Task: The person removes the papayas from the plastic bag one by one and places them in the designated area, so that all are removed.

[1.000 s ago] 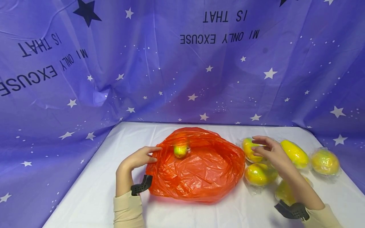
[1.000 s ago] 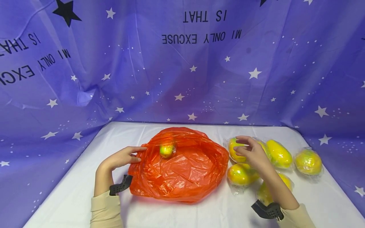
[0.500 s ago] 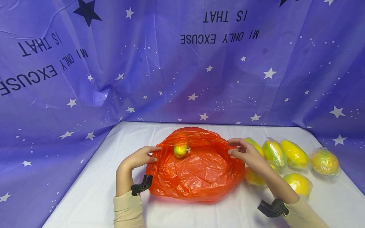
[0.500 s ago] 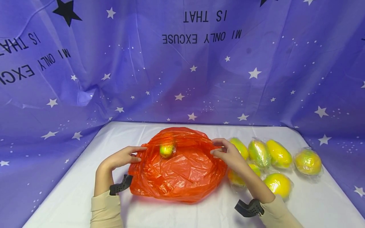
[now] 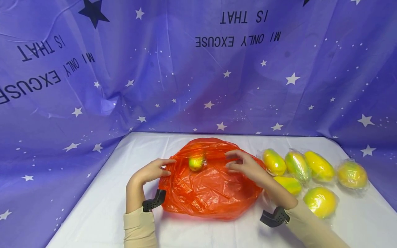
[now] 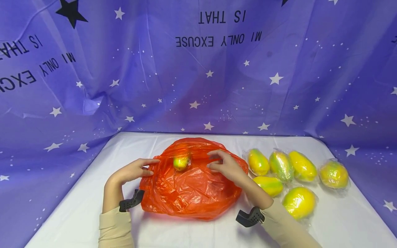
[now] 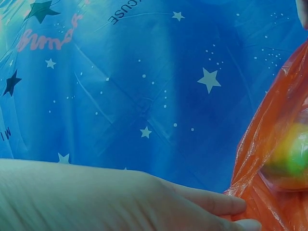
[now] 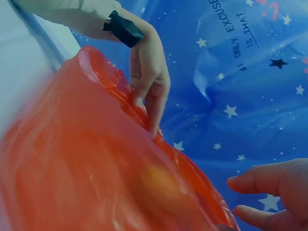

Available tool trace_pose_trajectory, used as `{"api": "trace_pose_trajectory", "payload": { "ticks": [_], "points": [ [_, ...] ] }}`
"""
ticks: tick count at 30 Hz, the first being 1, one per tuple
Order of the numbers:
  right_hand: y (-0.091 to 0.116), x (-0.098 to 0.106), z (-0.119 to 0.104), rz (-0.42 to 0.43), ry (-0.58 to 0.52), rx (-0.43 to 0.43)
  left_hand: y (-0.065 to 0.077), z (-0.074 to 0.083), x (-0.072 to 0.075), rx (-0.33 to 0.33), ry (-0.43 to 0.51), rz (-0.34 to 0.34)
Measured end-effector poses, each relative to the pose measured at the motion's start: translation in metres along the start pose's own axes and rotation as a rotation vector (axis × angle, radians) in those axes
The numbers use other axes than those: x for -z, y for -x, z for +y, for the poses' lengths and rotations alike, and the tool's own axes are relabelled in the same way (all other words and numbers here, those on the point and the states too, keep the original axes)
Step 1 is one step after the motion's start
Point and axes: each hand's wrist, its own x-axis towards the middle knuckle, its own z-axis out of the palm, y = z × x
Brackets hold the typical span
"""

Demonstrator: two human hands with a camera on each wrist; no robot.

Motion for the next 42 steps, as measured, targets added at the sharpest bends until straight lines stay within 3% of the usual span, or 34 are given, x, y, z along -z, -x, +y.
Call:
{"api": "trace_pose_trajectory", "payload": {
  "ticks": [3,9,12,16,20,23,31,35,42],
  "points": [
    [-0.008,-0.01,0.002,-0.012,-0.008,0.001,-0.001,0.0,0.0,-0.008,-0.004,-0.005],
    [-0.023,-0.032,0.015,-0.008,0.161,-0.012,-0.001,0.001,0.0,-0.017,-0.008,-0.008],
    [-0.029,-0.041,0.02,-0.014,0.184,-0.019,-0.001,0.001,0.0,-0.023,-0.014,-0.009],
    [-0.036,-0.049,0.02,0.004,0.129,-0.062,0.0,0.001,0.0,-0.023,-0.016,-0.008],
    [-0.042,-0.057,0.02,0.01,-0.003,-0.121,0.0,0.002,0.0,-0.024,-0.014,-0.01],
    [-0.047,-0.063,0.022,0.021,-0.018,-0.132,0.0,0.001,-0.001,-0.029,-0.006,-0.011],
    [-0.058,-0.084,0.03,0.047,0.12,-0.042,-0.002,0.001,-0.002,-0.025,0.006,-0.009],
    [-0.062,-0.091,0.028,0.117,0.151,-0.05,-0.002,0.0,-0.002,-0.032,0.01,-0.009],
    [-0.071,-0.099,0.022,0.24,0.308,-0.072,-0.002,0.0,-0.002,-0.021,0.009,-0.007]
  ]
}}
